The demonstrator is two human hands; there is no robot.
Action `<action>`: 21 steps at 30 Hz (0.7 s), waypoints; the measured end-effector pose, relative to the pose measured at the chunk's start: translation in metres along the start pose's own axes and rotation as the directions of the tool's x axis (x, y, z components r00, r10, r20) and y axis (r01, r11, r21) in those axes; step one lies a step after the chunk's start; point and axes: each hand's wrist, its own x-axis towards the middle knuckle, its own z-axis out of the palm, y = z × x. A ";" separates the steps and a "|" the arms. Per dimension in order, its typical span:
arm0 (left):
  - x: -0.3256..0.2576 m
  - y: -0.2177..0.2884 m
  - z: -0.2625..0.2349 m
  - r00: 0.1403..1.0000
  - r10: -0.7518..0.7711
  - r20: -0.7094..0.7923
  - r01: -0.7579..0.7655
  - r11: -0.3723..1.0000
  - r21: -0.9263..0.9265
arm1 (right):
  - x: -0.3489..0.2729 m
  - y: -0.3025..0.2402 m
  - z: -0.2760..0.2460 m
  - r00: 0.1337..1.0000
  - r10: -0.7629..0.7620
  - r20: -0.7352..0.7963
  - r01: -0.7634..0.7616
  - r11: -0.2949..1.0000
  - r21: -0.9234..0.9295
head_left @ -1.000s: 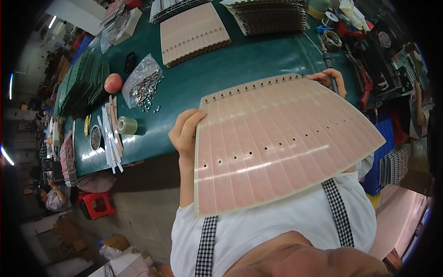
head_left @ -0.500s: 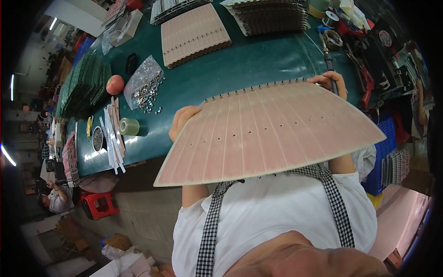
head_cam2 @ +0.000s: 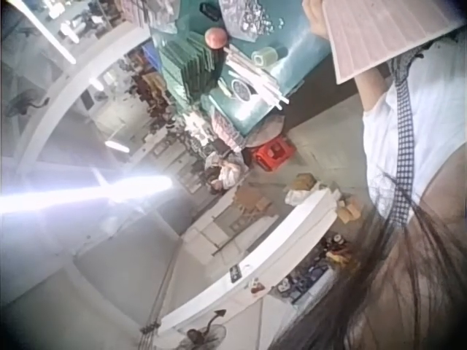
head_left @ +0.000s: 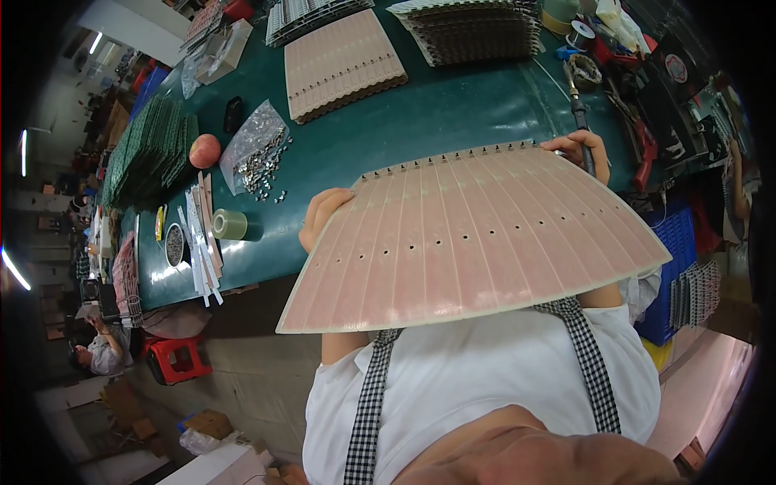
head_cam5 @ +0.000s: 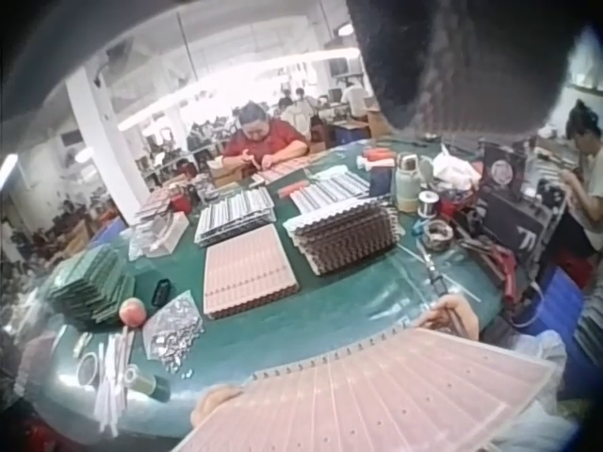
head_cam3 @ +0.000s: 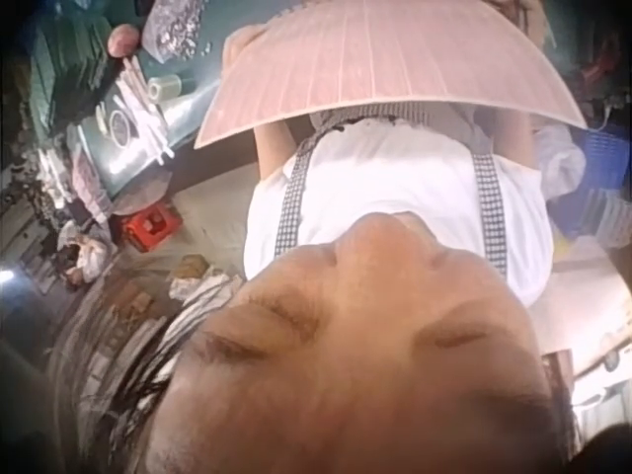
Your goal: The person solders components onto LED circuit boards using a soldering iron, then turns and handles the boards by hand.
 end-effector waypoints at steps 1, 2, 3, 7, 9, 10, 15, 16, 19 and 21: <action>0.000 0.000 0.001 1.000 0.001 0.002 -0.001 1.000 -0.005 | -0.001 0.001 -0.001 1.000 -0.013 0.000 0.013 1.000 0.000; 0.000 0.000 0.003 1.000 -0.003 0.005 0.003 1.000 -0.014 | -0.002 0.003 -0.003 1.000 -0.026 -0.001 0.026 1.000 -0.001; 0.001 0.002 0.003 1.000 -0.006 0.006 0.006 1.000 -0.017 | -0.002 0.003 -0.003 1.000 -0.027 -0.004 0.027 1.000 -0.002; 0.001 0.000 -0.004 0.998 0.057 0.036 -0.058 0.998 0.020 | -0.004 0.000 0.005 0.999 0.034 -0.043 -0.031 0.998 0.059; -0.001 -0.001 -0.004 0.995 0.096 0.014 -0.097 0.994 0.042 | -0.005 0.001 0.007 0.996 0.041 -0.079 -0.038 0.998 0.042; -0.001 -0.001 -0.004 0.995 0.101 0.014 -0.101 0.994 0.032 | -0.004 0.003 0.006 0.998 0.011 -0.059 -0.012 1.000 -0.006; -0.001 0.003 0.000 1.000 -0.001 0.022 0.001 1.000 0.011 | -0.003 0.005 -0.001 0.998 -0.047 -0.036 0.045 0.997 -0.070; 0.000 0.005 0.002 1.000 -0.001 0.022 0.000 1.000 0.010 | -0.003 0.005 -0.001 0.998 -0.048 -0.036 0.045 0.996 -0.071; 0.003 0.012 0.001 0.998 0.070 -0.006 -0.069 0.996 0.048 | -0.003 0.000 -0.001 0.998 -0.040 -0.055 0.036 0.997 -0.064; 0.002 0.015 -0.004 0.979 0.201 -0.021 -0.199 0.978 0.068 | -0.006 -0.004 -0.003 0.998 0.001 -0.067 -0.006 0.998 -0.070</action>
